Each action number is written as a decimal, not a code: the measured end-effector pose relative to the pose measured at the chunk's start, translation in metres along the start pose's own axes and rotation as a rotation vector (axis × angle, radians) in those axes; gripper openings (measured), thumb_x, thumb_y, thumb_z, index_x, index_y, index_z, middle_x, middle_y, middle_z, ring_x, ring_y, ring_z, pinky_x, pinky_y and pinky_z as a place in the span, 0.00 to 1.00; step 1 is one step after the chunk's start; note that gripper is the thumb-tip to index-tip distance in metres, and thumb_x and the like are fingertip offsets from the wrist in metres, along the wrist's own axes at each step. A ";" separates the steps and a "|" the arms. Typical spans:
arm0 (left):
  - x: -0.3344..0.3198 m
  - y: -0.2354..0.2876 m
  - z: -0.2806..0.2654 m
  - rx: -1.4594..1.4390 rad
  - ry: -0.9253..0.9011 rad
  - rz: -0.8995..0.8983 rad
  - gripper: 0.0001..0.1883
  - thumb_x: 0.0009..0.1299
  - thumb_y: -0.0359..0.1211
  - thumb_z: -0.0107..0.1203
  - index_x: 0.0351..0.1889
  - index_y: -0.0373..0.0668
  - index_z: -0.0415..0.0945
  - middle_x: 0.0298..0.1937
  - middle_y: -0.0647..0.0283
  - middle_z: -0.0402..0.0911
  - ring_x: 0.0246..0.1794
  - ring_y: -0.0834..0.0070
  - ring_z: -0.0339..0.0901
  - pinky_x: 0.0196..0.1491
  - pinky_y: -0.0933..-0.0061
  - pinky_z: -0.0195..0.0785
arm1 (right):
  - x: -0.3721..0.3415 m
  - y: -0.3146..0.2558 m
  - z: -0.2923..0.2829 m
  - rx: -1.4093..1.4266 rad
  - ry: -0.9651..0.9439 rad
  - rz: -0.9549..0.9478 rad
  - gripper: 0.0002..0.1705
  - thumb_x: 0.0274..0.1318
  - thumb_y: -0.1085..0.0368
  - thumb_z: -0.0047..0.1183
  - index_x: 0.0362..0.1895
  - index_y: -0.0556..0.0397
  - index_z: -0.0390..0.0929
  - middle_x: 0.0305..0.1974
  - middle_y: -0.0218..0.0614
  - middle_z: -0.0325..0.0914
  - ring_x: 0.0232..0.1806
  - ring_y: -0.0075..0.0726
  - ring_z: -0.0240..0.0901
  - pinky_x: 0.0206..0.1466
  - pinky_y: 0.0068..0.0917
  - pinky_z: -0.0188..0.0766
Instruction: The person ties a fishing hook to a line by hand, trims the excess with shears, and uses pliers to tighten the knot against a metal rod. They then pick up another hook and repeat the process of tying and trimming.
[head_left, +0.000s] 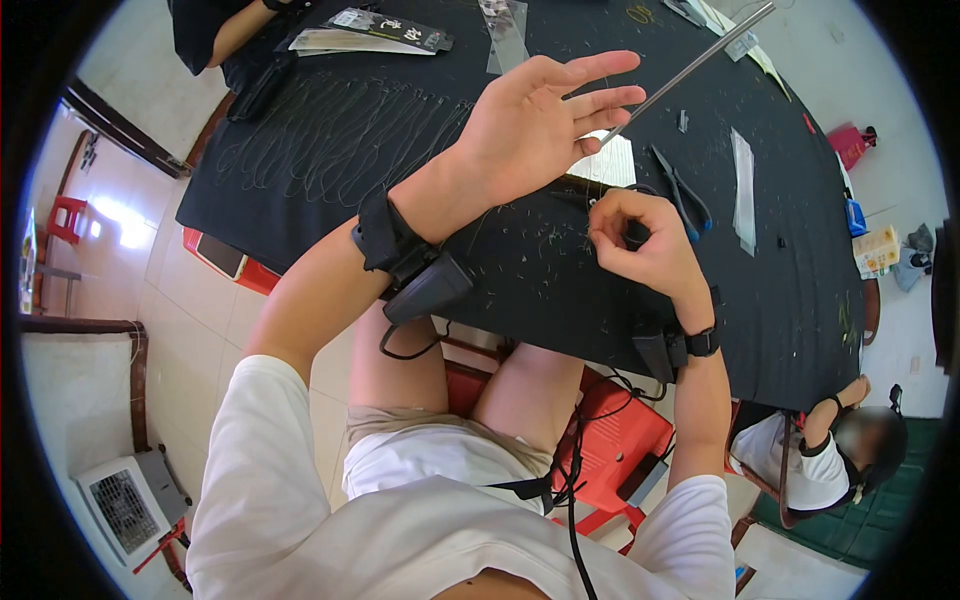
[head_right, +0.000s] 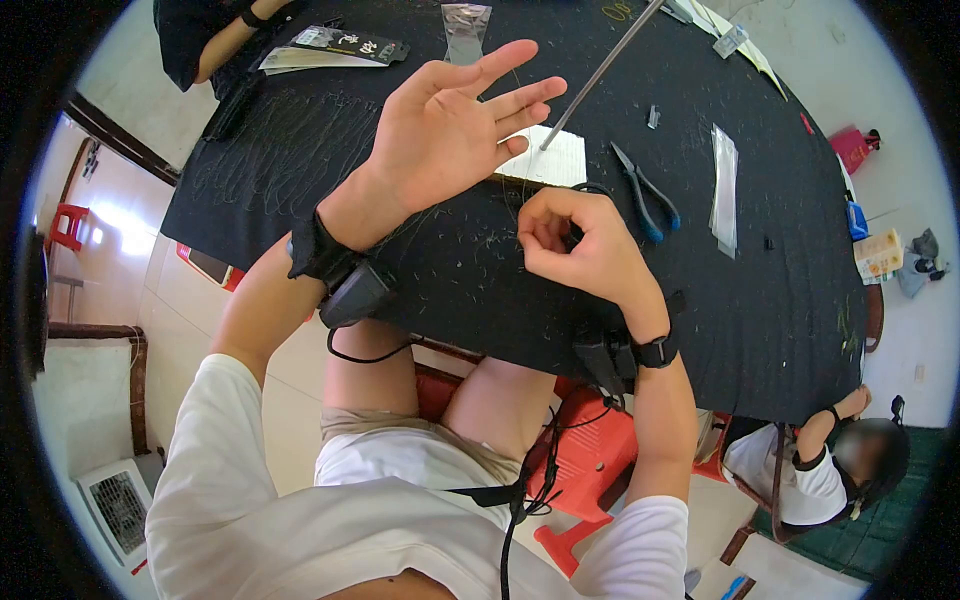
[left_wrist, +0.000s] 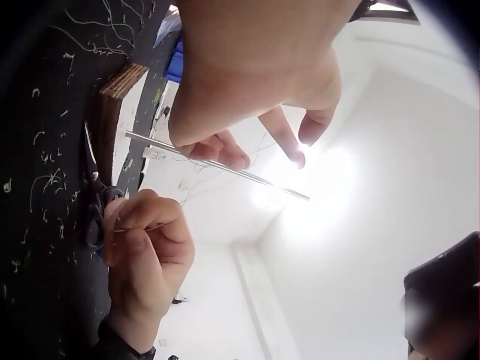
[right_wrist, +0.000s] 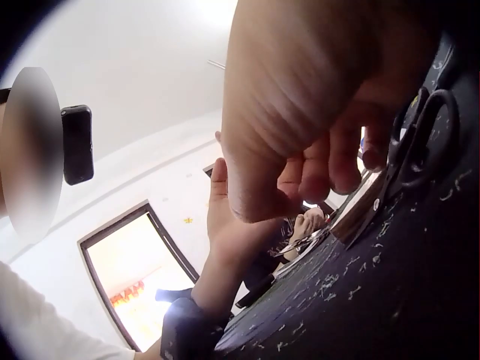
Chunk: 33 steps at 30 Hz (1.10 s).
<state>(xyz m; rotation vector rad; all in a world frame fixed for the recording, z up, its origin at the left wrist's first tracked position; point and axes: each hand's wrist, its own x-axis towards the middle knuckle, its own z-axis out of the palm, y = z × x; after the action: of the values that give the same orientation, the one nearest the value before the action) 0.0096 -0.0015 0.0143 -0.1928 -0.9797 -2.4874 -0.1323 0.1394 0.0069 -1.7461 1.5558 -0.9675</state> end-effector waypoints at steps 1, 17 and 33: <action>0.000 0.000 0.000 0.029 -0.030 0.012 0.31 0.63 0.43 0.42 0.66 0.46 0.55 0.60 0.52 0.63 0.53 0.72 0.63 0.50 0.72 0.54 | 0.000 0.001 0.001 0.022 -0.031 -0.016 0.05 0.38 0.73 0.53 0.25 0.54 0.73 0.18 0.22 0.68 0.20 0.13 0.61 0.24 0.14 0.57; 0.005 -0.010 -0.016 0.074 -0.530 -0.092 0.24 0.68 0.51 0.39 0.59 0.57 0.67 0.32 0.66 0.62 0.33 0.75 0.59 0.39 0.76 0.51 | -0.001 -0.007 0.007 0.058 -0.147 0.033 0.05 0.38 0.71 0.54 0.25 0.54 0.74 0.18 0.23 0.68 0.20 0.16 0.62 0.26 0.16 0.58; 0.001 -0.004 0.002 0.145 -0.477 -0.062 0.41 0.67 0.49 0.46 0.71 0.52 0.34 0.40 0.57 0.69 0.38 0.75 0.63 0.47 0.74 0.55 | -0.001 -0.011 0.009 0.092 -0.211 0.072 0.04 0.39 0.70 0.54 0.24 0.56 0.74 0.16 0.24 0.67 0.19 0.17 0.62 0.25 0.16 0.58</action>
<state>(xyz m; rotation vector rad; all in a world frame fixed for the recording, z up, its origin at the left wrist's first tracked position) 0.0067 0.0017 0.0140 -0.7433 -1.3642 -2.4622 -0.1192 0.1417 0.0105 -1.6586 1.4082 -0.7796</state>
